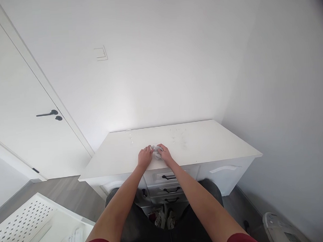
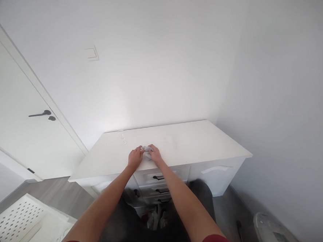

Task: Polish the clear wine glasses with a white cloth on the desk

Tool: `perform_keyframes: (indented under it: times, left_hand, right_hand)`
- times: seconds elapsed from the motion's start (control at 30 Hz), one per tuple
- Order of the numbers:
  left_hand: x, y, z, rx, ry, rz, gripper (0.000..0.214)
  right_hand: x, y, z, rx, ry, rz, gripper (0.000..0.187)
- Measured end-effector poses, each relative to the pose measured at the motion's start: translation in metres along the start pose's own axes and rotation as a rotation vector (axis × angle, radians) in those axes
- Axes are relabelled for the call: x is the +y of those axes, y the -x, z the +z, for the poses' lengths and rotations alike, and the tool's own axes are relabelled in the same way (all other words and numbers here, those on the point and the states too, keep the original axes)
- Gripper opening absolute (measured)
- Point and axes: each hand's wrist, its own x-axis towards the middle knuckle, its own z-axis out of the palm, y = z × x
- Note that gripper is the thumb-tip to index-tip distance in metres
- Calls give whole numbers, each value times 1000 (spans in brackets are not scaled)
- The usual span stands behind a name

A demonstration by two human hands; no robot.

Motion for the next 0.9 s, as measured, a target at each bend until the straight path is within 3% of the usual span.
perform_keyframes:
  times: [0.2, 0.5, 0.7, 0.9]
  left_hand:
    - [-3, 2, 3, 9, 0, 25, 40]
    - [0, -1, 1, 3, -24, 11, 45]
    - [-1, -1, 0, 3, 14, 39, 34]
    - [0, 0, -1, 30, 35, 54, 39]
  right_hand:
    - [-3, -2, -3, 14, -111, 45, 28]
    - [-3, 0, 0, 30, 24, 22, 31]
    - [-2, -2, -1, 103, -29, 38, 33]
    - [-1, -2, -2, 108, -30, 10, 36]
